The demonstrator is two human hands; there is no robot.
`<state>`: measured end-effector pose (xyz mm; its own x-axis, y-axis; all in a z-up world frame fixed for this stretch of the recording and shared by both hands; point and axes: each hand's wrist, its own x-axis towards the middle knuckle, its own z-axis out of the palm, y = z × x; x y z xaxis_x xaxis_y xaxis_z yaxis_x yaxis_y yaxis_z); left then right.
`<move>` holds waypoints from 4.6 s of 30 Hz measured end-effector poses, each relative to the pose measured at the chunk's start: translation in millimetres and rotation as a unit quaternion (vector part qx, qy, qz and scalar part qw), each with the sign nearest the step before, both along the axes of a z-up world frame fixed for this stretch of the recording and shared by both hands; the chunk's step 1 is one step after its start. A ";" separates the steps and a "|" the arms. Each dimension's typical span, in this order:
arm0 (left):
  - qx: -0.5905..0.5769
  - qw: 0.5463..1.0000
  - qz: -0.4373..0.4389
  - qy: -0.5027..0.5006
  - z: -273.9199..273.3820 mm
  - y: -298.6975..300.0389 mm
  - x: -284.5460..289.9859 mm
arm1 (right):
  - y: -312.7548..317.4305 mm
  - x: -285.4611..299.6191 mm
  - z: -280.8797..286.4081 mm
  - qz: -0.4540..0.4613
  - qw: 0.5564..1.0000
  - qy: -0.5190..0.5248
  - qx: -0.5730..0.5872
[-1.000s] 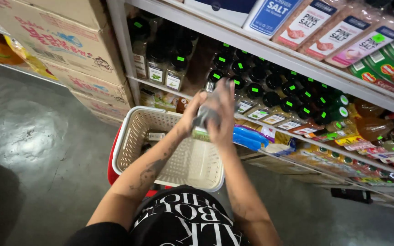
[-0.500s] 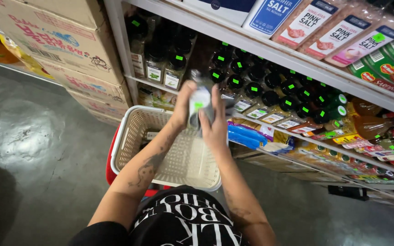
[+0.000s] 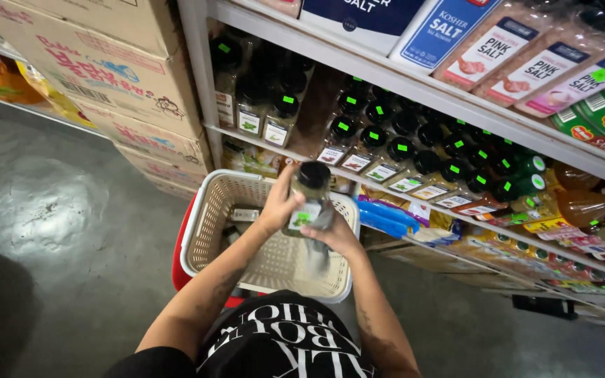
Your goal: Picking spice jars from a grocery shelf, wiping them with a cloth, and placing them into a shopping basket.
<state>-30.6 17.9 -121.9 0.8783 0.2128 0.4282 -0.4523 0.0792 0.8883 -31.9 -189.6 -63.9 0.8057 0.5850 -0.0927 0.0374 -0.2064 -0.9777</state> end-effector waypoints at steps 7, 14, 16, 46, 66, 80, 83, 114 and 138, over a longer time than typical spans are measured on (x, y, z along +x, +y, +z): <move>0.321 0.945 0.015 0.059 120.0 34.9 -54.2 | 15.1 10.8 -26.4 -0.089 0.993 -0.047 0.056; 0.201 0.971 0.082 0.103 76.1 43.9 -18.1 | 69.7 34.2 -12.0 -0.242 0.899 -0.334 -0.147; 0.204 0.970 0.106 0.075 76.1 48.2 -5.5 | 81.0 41.7 -14.9 -0.274 0.890 -0.331 -0.154; 0.188 0.966 0.156 0.087 34.7 40.8 56.5 | 130.4 85.9 -49.8 -0.417 0.830 -0.318 -0.190; 0.302 0.935 0.128 0.136 42.7 39.8 43.0 | 135.8 66.3 -28.0 -0.312 0.859 -0.306 -0.268; 0.232 0.952 0.007 0.199 29.2 38.6 78.8 | 133.1 90.7 -49.6 -0.257 0.835 -0.287 -0.391; 0.236 0.948 0.008 0.212 22.4 39.8 83.7 | 136.8 93.5 -43.3 -0.248 0.840 -0.263 -0.405; 0.536 0.737 0.201 0.358 -547.9 60.9 18.8 | 140.5 71.3 -628.2 -0.261 0.944 0.047 -0.194; -0.038 0.876 0.046 0.478 -262.3 13.9 -27.5 | 45.4 -42.4 -206.1 -0.332 0.928 0.132 -0.107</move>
